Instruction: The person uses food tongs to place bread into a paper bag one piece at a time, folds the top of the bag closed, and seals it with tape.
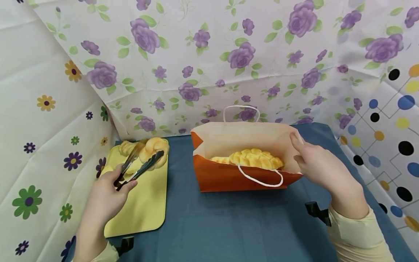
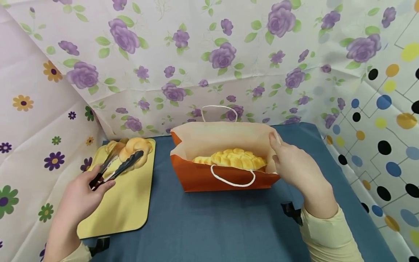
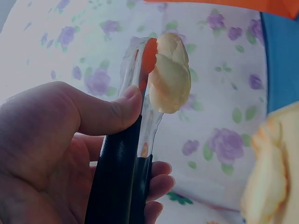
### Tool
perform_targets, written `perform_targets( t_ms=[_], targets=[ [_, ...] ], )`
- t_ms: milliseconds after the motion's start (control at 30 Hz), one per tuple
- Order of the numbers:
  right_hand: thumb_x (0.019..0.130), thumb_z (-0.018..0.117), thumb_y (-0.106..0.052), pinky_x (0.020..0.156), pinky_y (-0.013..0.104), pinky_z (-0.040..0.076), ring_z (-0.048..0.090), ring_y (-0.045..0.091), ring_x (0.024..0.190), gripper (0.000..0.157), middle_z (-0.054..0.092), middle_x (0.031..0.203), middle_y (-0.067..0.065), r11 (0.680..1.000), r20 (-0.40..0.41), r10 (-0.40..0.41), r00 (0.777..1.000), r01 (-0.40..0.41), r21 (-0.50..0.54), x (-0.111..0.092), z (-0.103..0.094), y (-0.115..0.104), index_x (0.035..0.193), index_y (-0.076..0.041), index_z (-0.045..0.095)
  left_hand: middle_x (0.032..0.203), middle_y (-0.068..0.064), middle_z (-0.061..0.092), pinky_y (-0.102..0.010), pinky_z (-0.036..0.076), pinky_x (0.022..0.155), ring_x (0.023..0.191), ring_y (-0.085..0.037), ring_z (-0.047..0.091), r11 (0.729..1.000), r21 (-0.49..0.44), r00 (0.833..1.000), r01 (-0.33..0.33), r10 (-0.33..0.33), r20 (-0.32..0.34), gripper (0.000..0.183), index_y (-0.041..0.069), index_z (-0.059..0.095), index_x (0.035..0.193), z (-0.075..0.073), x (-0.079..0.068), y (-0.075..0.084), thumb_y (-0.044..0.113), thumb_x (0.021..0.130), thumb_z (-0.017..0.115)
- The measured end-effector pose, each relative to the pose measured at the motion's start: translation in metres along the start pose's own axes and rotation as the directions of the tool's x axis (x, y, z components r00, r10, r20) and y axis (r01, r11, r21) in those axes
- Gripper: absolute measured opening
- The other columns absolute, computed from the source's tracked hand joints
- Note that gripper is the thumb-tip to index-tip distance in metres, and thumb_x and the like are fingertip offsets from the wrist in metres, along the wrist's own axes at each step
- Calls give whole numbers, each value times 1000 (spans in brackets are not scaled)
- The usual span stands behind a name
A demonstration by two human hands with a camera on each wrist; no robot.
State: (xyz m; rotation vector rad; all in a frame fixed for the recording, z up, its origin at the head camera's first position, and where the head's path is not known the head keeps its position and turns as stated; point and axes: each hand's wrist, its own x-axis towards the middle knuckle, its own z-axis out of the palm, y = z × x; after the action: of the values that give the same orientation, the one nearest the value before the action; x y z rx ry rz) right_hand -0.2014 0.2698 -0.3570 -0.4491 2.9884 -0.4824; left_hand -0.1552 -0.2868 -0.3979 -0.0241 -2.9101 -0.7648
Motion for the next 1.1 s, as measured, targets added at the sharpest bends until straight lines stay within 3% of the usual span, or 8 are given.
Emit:
perform_targets(
  t_ms=[267,400,533,667,767,867,933,1100],
  targets=[
    [108,55,-8,49,33,33,38,17,45,74,52,76,3,1000,3,-3,1000,3,2,0,0,1,171,-4,17,144,-38,56,-70,45,99,131,-57,54,991,-26,991,-129,127,-48,75,-10,43,158,-18,13,36,25,101,78],
    [108,55,-7,48,33,33,38,17,45,74,52,75,3,1000,6,0,1000,-1,5,1,0,2,172,-5,17,138,-35,62,-66,49,89,119,-52,61,978,-34,974,-208,204,-94,72,-8,48,156,-26,19,53,22,99,81],
    [109,54,-8,48,32,32,37,17,44,74,51,74,3,1000,14,8,1000,-8,6,2,0,2,172,-5,16,144,-31,61,-66,50,91,122,-49,62,971,-36,968,-238,234,-90,73,-5,49,157,-33,24,70,24,99,81],
    [108,53,-7,48,32,31,36,17,44,73,50,70,1,1000,12,4,1000,-4,2,2,-1,2,172,-5,16,144,-25,62,-54,49,84,111,-40,64,963,-28,962,-267,265,-62,74,-2,47,159,-38,26,90,29,100,80],
    [108,53,-6,47,31,30,35,17,44,73,49,66,1,1000,8,1,1000,-1,1,1,-1,2,172,-4,17,139,-21,65,-43,44,70,80,-28,59,947,-13,946,-322,321,-52,73,-1,48,159,-38,28,106,28,100,80],
    [109,53,-7,47,31,29,34,17,44,73,48,63,0,1000,5,-1,1000,1,6,1,-1,2,172,-5,16,145,-20,62,-40,44,66,70,-22,57,935,-11,935,-353,353,-18,72,1,48,160,-38,31,121,26,100,80],
    [109,53,-7,47,31,30,35,17,43,73,48,63,0,1000,4,-2,1000,2,9,1,0,2,172,-5,16,134,-17,66,-38,43,63,70,-20,55,930,-16,930,-367,367,2,72,2,48,160,-36,34,129,26,100,80],
    [109,55,-8,47,31,31,36,17,44,75,49,66,1,1000,7,6,1000,-6,13,1,0,2,172,-5,15,110,-7,66,-37,45,66,91,-23,59,913,-23,912,-408,408,40,73,5,50,160,-27,40,145,24,98,82]
  ],
)
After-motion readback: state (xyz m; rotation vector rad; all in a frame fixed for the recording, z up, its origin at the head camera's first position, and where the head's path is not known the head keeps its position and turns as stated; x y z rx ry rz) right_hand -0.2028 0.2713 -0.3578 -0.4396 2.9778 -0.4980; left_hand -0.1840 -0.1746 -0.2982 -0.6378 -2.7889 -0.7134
